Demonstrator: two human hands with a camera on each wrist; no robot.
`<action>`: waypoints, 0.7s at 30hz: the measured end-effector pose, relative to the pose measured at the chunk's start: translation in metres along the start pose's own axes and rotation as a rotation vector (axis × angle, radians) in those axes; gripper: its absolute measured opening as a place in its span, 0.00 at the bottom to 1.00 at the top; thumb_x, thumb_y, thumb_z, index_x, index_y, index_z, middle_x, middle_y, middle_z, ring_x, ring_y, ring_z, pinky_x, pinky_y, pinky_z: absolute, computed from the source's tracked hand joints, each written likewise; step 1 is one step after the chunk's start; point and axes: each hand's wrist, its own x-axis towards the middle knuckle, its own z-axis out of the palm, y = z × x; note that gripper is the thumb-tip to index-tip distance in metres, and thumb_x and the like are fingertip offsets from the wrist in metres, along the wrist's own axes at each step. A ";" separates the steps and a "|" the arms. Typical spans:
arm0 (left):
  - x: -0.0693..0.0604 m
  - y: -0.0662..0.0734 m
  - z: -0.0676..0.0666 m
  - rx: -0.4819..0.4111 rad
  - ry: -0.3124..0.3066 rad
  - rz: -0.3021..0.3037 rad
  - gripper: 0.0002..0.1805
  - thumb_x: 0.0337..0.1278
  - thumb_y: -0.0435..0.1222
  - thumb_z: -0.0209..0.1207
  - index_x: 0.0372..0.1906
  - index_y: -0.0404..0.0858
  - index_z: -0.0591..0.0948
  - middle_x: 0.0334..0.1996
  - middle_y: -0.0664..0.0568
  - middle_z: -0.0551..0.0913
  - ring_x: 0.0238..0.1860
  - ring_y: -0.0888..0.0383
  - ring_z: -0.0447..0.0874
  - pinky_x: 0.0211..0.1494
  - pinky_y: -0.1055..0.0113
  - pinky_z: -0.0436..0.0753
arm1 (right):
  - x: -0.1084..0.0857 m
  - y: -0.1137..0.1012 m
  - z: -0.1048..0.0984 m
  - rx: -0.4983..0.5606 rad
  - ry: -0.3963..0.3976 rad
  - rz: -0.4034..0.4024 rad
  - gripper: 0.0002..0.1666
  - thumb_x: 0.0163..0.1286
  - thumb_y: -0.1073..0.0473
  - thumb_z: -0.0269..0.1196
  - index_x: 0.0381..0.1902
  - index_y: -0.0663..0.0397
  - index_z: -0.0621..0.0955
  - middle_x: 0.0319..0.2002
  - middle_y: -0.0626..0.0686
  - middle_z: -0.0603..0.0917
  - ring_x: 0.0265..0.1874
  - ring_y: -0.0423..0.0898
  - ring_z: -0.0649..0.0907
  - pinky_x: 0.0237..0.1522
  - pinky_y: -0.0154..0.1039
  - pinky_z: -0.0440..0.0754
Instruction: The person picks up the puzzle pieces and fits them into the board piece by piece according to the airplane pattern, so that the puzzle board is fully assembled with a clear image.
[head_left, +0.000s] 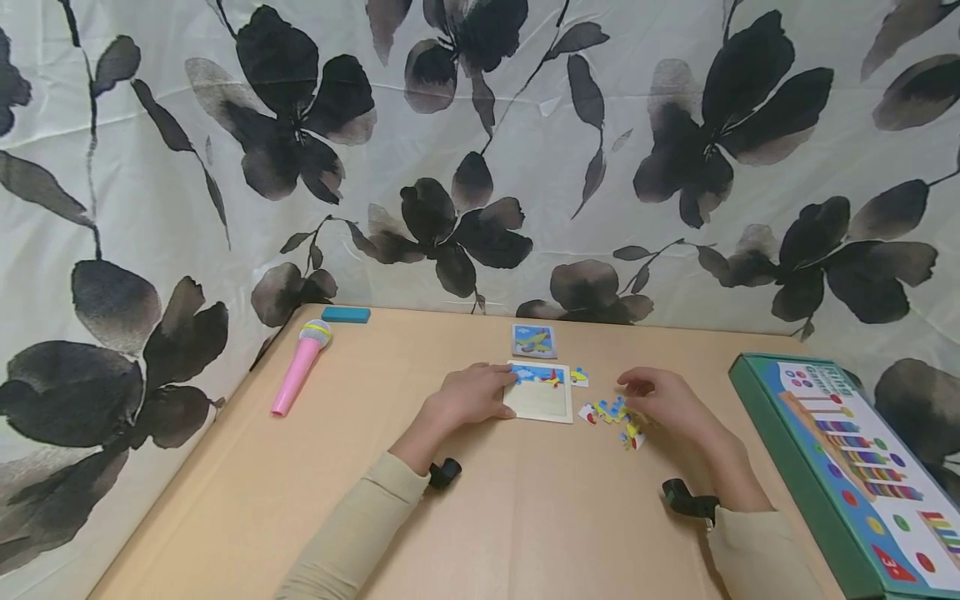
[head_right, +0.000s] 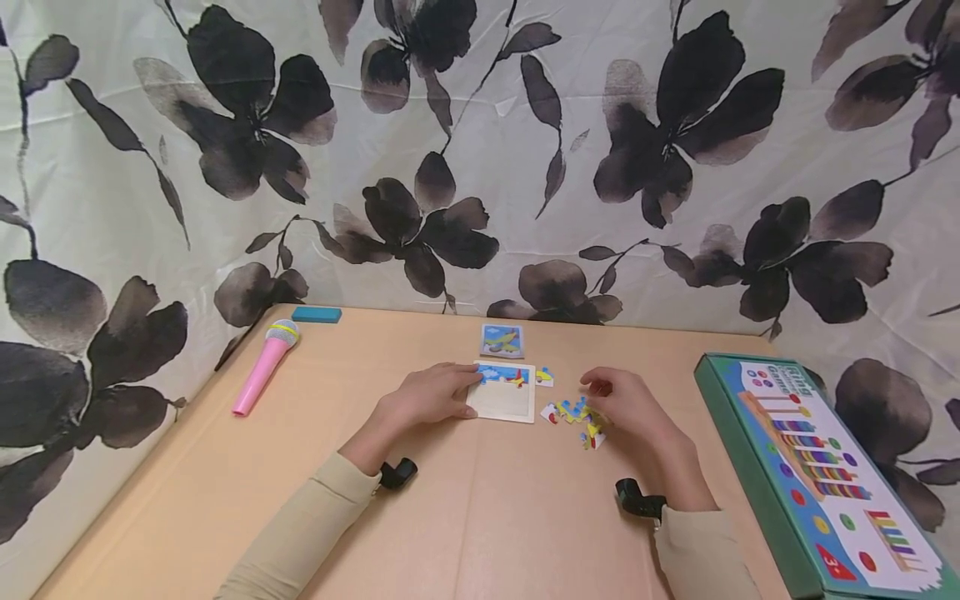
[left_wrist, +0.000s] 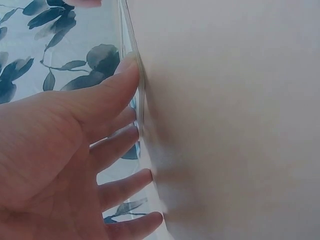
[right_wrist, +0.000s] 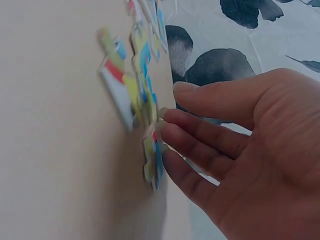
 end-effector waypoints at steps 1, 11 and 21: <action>0.000 0.000 0.000 -0.002 -0.001 0.000 0.37 0.60 0.55 0.63 0.73 0.51 0.69 0.76 0.58 0.64 0.77 0.48 0.61 0.67 0.42 0.73 | -0.001 0.001 0.000 0.001 -0.002 0.001 0.20 0.67 0.65 0.62 0.57 0.59 0.80 0.47 0.59 0.83 0.47 0.53 0.79 0.46 0.42 0.82; 0.000 0.001 0.000 -0.011 -0.005 -0.010 0.38 0.60 0.55 0.63 0.73 0.51 0.69 0.76 0.59 0.64 0.77 0.49 0.60 0.67 0.41 0.73 | 0.000 -0.004 0.010 -0.008 -0.038 -0.049 0.20 0.64 0.65 0.65 0.55 0.57 0.82 0.49 0.57 0.83 0.47 0.52 0.79 0.50 0.44 0.80; -0.001 0.001 -0.001 -0.015 -0.008 -0.007 0.37 0.60 0.54 0.63 0.73 0.51 0.69 0.76 0.58 0.63 0.77 0.48 0.60 0.67 0.41 0.72 | 0.001 -0.017 0.024 -0.003 -0.104 -0.019 0.11 0.63 0.67 0.66 0.45 0.56 0.84 0.39 0.53 0.82 0.39 0.48 0.77 0.41 0.36 0.78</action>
